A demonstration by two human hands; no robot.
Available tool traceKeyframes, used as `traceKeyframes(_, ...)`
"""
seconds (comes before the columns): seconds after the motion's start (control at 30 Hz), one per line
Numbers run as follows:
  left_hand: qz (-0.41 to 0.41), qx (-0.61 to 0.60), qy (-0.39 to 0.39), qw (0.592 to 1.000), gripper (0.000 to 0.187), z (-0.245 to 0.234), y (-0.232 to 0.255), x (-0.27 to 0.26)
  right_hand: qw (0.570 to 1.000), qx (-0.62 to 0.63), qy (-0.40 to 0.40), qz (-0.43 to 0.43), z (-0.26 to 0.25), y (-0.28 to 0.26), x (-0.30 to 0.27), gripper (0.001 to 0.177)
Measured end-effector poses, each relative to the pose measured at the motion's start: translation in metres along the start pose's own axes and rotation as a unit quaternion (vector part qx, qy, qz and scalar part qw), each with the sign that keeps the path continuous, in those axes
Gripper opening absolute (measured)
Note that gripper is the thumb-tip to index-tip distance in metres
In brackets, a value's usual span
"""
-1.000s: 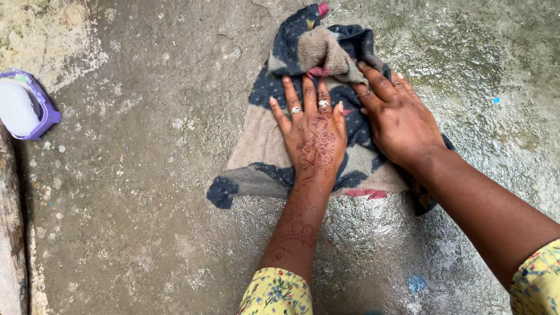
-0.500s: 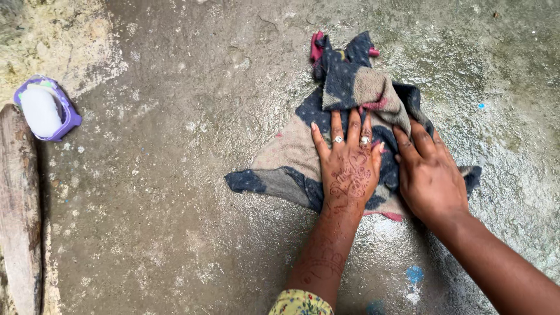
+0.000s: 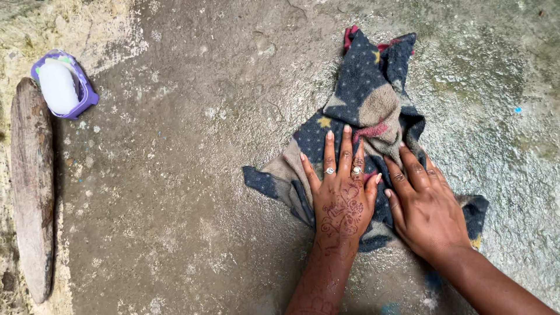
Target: The person washes a patterned cloth by soaking it in a bucket of water, scrubbing it by hand against the floor, and rinsing it in another bucket.
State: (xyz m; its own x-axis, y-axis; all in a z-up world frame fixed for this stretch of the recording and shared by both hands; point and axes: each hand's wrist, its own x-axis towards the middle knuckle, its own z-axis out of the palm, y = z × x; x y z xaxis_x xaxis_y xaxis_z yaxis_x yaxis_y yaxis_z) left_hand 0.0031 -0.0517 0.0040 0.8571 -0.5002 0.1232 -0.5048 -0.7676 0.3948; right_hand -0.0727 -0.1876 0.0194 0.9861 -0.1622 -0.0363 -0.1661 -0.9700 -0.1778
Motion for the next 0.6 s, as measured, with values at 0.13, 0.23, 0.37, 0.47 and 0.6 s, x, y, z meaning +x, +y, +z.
traceKeyframes(0.13, -0.006, -0.021, 0.001, 1.000, 0.075, 0.012, -0.010, 0.024, 1.000, 0.015, -0.007, -0.024, 0.008, 0.011, 0.027, 0.052)
traceKeyframes(0.23, -0.012, 0.026, 0.004, 1.000, 0.075, 0.016, -0.020, 0.050, 0.999, 0.007, -0.007, -0.045, 0.011, 0.016, 0.056, 0.051)
traceKeyframes(0.37, -0.019, 0.075, 0.016, 0.997, 0.072, 0.013, -0.030, 0.068, 0.998, 0.028, -0.045, -0.015, 0.010, 0.011, 0.078, 0.053)
traceKeyframes(0.47, -0.020, 0.071, 0.022, 0.997, 0.073, 0.011, -0.033, 0.065, 0.999, -0.009, 0.001, -0.039, 0.011, 0.002, 0.079, 0.054)
traceKeyframes(0.6, -0.021, 0.055, 0.049, 0.997, 0.073, 0.010, -0.041, 0.049, 0.998, -0.009, 0.014, -0.060, 0.010, -0.010, 0.072, 0.059)
